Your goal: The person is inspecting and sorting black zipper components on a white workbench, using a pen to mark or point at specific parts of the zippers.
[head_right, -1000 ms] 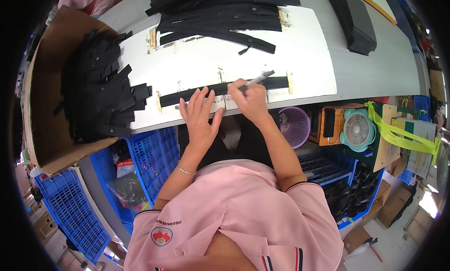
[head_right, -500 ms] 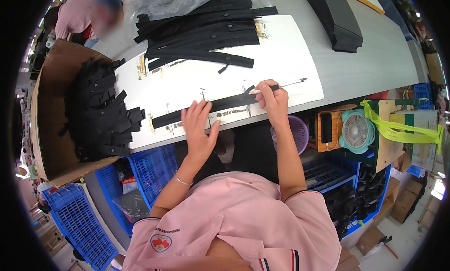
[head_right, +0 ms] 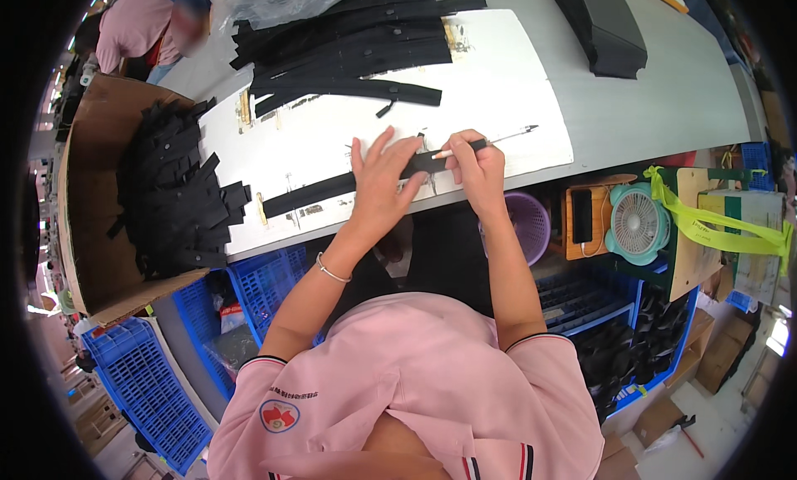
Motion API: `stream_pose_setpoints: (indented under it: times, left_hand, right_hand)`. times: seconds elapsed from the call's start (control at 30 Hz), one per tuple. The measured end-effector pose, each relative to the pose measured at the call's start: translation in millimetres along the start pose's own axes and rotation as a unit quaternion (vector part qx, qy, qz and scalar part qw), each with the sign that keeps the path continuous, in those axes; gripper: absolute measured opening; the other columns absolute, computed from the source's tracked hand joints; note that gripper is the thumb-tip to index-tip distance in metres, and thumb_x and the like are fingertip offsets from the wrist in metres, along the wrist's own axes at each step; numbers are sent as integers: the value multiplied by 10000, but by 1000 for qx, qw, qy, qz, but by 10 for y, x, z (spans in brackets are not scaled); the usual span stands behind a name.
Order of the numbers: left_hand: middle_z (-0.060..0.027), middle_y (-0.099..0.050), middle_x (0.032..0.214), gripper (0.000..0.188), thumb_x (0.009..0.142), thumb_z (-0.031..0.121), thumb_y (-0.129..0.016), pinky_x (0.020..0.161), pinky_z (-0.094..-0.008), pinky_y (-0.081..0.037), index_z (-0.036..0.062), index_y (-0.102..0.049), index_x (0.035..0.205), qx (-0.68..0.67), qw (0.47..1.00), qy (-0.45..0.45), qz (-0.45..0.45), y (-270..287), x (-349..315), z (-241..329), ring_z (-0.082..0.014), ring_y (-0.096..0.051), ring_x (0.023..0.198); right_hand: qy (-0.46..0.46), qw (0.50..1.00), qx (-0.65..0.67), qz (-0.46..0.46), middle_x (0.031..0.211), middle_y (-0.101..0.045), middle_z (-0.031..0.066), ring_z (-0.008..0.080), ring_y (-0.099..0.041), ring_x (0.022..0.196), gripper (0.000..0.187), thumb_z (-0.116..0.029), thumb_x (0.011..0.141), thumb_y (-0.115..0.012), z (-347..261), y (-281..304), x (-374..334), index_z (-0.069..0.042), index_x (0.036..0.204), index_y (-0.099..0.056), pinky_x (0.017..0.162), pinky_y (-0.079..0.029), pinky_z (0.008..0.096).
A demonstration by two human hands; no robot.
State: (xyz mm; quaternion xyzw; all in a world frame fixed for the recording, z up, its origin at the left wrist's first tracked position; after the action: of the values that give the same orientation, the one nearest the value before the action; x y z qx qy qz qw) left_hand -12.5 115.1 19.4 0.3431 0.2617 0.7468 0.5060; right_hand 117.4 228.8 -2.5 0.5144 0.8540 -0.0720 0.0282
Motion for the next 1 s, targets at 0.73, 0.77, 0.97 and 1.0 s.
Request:
stream_pose_setpoints:
  times: [0.73,0.77,0.97,1.0]
  left_hand:
    - [-40,-707,1197,203,856,154,-795,1210,-591,-163,109,-734,1045,22,995,-4,94,56,-68,2,-288,-569,1314]
    - [-39,-703,1197,202,853,144,-794,1206,-593,-173,109,-734,1043,32,994,-2,103,57,-68,9,-286,-576,1301]
    - [-39,-679,1199,191,851,111,-774,1191,-619,-193,111,-729,1037,52,991,5,122,15,-73,40,-284,-575,1287]
    - [-42,-667,1190,179,859,110,-762,1185,-642,-188,109,-724,1034,58,990,1,128,19,-80,38,-287,-566,1288]
  right_hand:
    - [79,988,-135,0,830,-699,36,88,-621,677,224,-113,1020,-630,15,-135,-38,65,899,-693,627,-478,243]
    - [90,985,-149,1,829,-703,41,87,-627,674,217,-119,1017,-636,0,-144,-43,59,907,-695,623,-480,245]
    - [143,973,-183,11,778,-695,61,106,-632,631,202,-140,1010,-656,26,-148,-32,37,926,-705,589,-477,264]
    - [152,970,-189,8,763,-691,64,111,-631,620,198,-145,1007,-661,21,-166,-31,31,932,-707,580,-475,268]
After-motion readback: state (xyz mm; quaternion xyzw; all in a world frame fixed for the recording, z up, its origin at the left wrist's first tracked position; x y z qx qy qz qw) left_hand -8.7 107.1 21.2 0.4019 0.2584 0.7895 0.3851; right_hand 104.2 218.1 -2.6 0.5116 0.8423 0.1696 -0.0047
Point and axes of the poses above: each hand's wrist, its own x-axis towards the middle knuckle, its own y-axis out of the back of the hand, z = x × y, the point moved 7 cm from there along x, towards the middle knuckle
